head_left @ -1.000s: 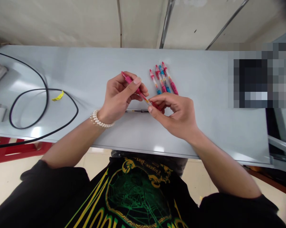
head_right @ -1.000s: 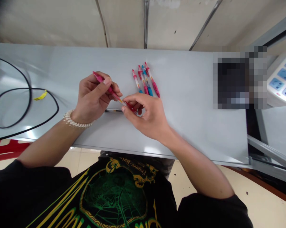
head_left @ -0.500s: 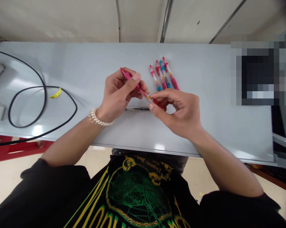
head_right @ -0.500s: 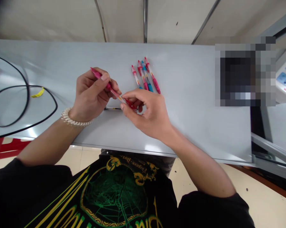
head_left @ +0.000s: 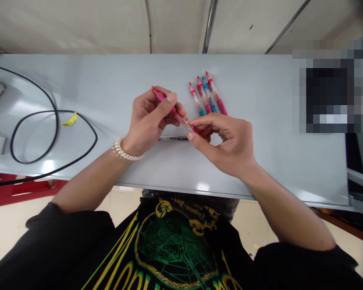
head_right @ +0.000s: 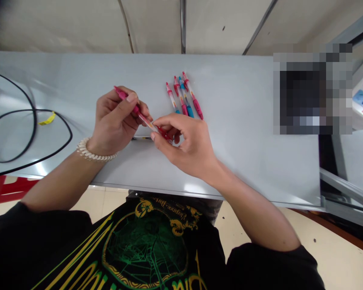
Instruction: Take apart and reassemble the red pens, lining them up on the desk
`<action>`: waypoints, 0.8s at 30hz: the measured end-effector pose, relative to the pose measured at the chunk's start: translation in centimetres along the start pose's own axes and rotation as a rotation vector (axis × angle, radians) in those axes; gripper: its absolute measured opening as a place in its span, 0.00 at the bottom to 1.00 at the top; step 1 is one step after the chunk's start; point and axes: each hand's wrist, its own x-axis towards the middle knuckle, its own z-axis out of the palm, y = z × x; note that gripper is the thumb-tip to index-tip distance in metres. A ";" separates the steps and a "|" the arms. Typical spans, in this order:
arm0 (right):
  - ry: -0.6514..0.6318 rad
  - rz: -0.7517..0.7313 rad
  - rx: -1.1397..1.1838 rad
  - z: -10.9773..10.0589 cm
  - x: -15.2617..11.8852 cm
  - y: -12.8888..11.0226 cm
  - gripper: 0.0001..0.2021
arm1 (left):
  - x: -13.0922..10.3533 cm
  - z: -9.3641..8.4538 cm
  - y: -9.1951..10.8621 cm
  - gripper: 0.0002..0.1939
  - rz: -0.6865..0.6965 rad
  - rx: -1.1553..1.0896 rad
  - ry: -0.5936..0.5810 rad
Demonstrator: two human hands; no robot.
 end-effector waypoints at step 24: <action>0.008 0.012 -0.014 0.3 -0.1 0.6 0.05 | -0.1 0.4 0.1 0.19 0.013 -0.070 0.010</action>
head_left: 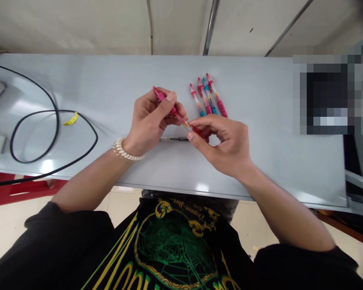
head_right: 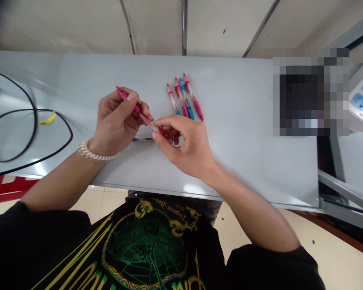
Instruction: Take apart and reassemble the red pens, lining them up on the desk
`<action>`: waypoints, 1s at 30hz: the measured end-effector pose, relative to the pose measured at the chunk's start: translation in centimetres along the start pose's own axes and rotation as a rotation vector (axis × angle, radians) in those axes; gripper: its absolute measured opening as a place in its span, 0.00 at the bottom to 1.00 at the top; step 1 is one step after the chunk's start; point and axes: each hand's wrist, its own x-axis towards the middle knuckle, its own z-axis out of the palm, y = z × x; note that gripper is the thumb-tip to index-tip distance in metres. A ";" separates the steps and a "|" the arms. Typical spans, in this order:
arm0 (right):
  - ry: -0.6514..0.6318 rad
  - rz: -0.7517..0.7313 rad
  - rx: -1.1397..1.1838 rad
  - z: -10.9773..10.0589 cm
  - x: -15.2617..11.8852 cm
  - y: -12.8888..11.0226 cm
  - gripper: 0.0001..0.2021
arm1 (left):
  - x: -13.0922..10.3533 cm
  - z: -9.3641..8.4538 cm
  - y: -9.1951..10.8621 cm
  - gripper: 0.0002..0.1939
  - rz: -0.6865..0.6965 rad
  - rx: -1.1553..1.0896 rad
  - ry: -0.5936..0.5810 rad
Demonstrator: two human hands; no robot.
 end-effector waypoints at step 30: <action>0.029 -0.036 -0.042 1.3 0.2 3.1 0.18 | -0.3 0.7 -0.7 0.21 -0.036 -0.099 0.135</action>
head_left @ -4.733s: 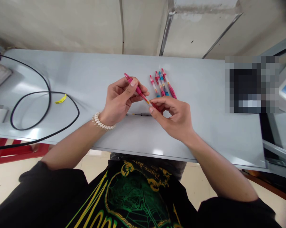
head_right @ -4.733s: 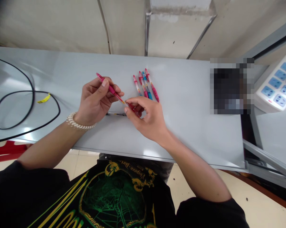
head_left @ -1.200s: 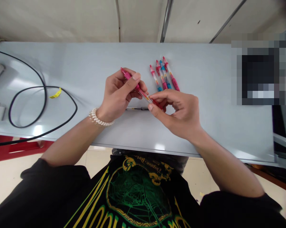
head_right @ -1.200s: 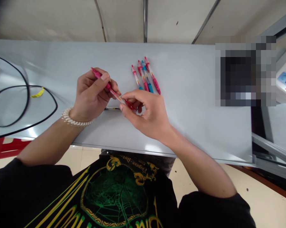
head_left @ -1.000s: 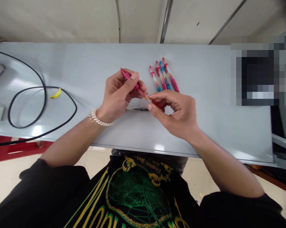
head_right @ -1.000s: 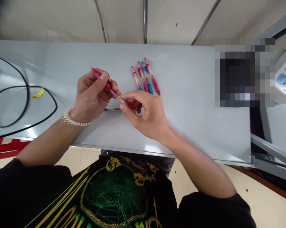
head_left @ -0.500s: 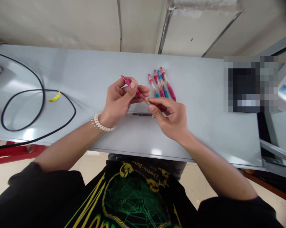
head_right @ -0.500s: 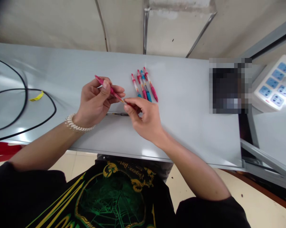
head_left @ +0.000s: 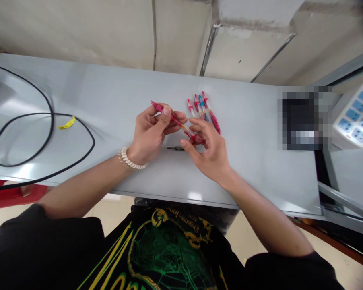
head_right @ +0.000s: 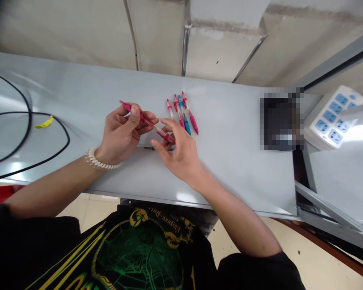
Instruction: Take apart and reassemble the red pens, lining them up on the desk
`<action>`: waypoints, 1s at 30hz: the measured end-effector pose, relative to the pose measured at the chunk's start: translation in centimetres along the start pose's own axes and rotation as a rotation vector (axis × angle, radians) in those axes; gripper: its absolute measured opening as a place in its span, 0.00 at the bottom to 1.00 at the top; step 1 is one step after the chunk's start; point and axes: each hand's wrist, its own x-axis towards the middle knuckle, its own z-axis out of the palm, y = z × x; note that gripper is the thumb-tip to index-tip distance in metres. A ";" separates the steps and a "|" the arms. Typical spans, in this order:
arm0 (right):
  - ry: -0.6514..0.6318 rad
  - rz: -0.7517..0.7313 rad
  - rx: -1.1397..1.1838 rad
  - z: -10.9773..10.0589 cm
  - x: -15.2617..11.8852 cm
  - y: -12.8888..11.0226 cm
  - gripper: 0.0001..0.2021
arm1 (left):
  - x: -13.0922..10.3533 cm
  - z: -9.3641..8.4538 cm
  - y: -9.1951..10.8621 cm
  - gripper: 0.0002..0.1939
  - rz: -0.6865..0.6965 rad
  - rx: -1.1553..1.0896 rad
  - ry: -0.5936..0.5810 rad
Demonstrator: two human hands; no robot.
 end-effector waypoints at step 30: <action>-0.009 0.027 -0.011 -0.7 0.1 -0.6 0.13 | 0.0 0.0 0.0 0.21 -0.070 -0.041 0.007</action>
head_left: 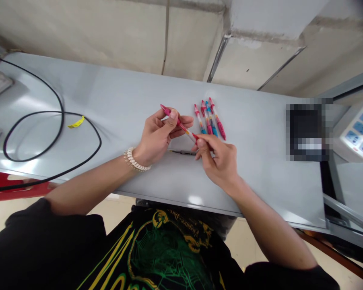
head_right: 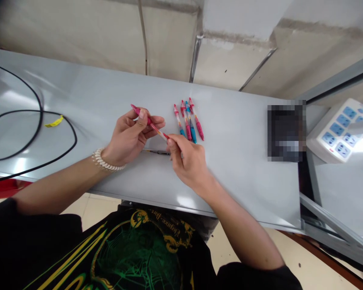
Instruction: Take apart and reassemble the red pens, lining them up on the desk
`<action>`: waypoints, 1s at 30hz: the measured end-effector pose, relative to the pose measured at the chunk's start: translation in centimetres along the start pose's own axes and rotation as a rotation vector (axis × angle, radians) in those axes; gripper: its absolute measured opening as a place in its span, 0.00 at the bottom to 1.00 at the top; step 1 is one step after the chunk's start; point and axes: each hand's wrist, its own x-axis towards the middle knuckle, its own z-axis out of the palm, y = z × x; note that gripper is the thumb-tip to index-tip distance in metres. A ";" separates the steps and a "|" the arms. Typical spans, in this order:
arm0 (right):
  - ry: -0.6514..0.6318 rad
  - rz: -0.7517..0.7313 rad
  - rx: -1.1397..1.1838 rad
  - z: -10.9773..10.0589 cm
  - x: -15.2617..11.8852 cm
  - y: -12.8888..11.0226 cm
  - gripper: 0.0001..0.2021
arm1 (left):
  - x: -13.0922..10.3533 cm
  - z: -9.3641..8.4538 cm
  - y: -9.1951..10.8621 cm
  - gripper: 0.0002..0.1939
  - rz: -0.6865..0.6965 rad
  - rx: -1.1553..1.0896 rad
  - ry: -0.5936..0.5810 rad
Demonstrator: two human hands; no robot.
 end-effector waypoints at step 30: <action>0.038 -0.250 -0.293 -0.2 0.0 0.2 0.13 | 0.4 -0.2 -0.1 0.16 0.013 -0.055 0.039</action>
